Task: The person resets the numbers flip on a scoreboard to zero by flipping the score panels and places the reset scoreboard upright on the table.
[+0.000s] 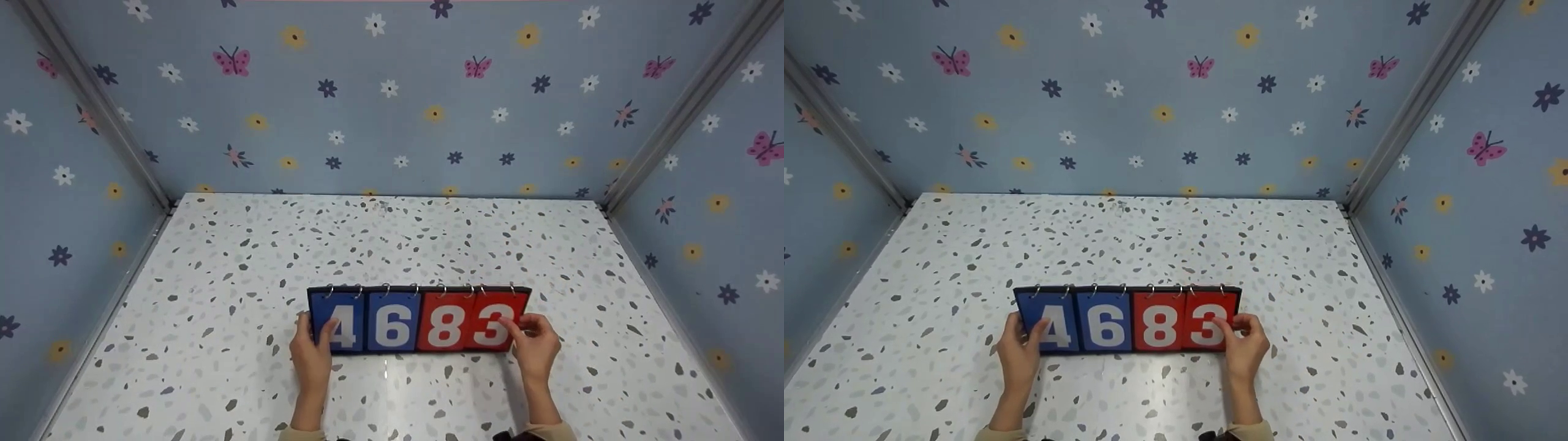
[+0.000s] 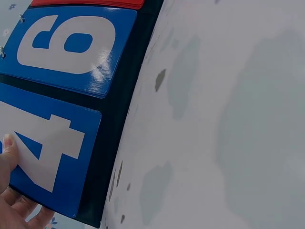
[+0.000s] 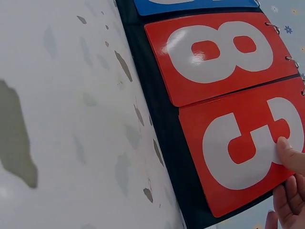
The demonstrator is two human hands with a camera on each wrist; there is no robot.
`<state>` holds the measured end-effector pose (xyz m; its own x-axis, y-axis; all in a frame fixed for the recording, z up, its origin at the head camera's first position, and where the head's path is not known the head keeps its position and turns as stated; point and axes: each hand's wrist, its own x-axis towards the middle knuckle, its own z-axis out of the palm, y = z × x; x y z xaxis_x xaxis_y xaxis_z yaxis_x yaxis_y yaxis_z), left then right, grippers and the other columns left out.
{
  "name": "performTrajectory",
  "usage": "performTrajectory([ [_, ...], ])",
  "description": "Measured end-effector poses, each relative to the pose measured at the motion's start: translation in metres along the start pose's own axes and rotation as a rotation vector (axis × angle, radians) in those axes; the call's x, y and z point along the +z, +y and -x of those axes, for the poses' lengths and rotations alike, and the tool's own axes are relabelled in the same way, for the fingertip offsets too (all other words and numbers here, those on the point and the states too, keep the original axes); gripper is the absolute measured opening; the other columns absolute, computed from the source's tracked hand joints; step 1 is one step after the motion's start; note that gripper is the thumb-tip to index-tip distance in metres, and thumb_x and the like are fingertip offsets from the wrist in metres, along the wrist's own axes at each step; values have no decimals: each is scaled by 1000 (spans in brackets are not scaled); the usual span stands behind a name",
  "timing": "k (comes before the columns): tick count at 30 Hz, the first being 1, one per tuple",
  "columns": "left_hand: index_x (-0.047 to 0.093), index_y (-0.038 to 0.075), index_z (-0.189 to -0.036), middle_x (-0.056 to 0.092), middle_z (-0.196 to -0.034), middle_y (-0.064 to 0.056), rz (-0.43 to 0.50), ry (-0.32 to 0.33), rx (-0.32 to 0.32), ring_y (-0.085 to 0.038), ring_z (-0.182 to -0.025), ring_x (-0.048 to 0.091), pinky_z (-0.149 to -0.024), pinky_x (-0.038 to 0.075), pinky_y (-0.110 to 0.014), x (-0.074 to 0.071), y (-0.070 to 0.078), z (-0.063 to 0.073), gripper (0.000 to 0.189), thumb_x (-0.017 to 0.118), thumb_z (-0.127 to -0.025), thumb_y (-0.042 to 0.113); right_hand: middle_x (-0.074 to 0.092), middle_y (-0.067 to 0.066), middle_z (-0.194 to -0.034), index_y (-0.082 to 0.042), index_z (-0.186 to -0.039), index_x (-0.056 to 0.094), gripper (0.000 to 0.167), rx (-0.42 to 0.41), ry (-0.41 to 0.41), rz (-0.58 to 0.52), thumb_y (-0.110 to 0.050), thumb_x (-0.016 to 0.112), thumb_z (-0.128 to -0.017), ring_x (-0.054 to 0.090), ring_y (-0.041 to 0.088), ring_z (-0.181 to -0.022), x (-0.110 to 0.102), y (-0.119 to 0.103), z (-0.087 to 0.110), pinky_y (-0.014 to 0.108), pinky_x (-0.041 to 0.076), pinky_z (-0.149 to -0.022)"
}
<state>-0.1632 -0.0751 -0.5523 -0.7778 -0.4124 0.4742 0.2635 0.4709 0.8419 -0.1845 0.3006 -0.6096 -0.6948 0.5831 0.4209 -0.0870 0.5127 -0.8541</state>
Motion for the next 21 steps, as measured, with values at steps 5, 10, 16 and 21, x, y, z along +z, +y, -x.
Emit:
performTrajectory([
  [5, 53, 2, -92, 57, -72, -5, 9, -4, -13, -15, -64, 52, -59, 40, -27, 0, 1, 0, 26, 69, -77, 13, 59, -4, -69, -19, -77, 61, 27, 8, -29, -47, -34, 79, -62, 54, 12, -61, -3, -1, 0, 18, 43, -52],
  [10, 53, 2, -93, 57, -73, -5, 7, -7, -19, -16, -64, 52, -59, 40, -27, -1, 0, 0, 25, 69, -77, 14, 60, -9, -72, -24, -79, 63, 22, -30, -30, -12, -34, 77, -65, 56, 9, -63, -8, -1, 0, 18, 44, -55],
  [16, 53, 1, -94, 58, -76, -6, 14, -9, -19, -16, -68, 53, -62, 40, -26, -1, 1, 0, 26, 69, -77, 14, 59, -13, -77, -26, -91, 62, 30, -128, -18, 46, -35, 76, -67, 54, 6, -62, -15, -1, 2, 16, 43, -58],
  [21, 54, 2, -94, 58, -76, -6, 14, -9, -20, -16, -68, 54, -62, 41, -26, 0, 1, 0, 26, 69, -77, 14, 57, -14, -87, -27, -107, 54, 44, -203, -25, 52, -30, 76, -69, 51, 6, -59, -24, 0, 3, 15, 43, -57],
])
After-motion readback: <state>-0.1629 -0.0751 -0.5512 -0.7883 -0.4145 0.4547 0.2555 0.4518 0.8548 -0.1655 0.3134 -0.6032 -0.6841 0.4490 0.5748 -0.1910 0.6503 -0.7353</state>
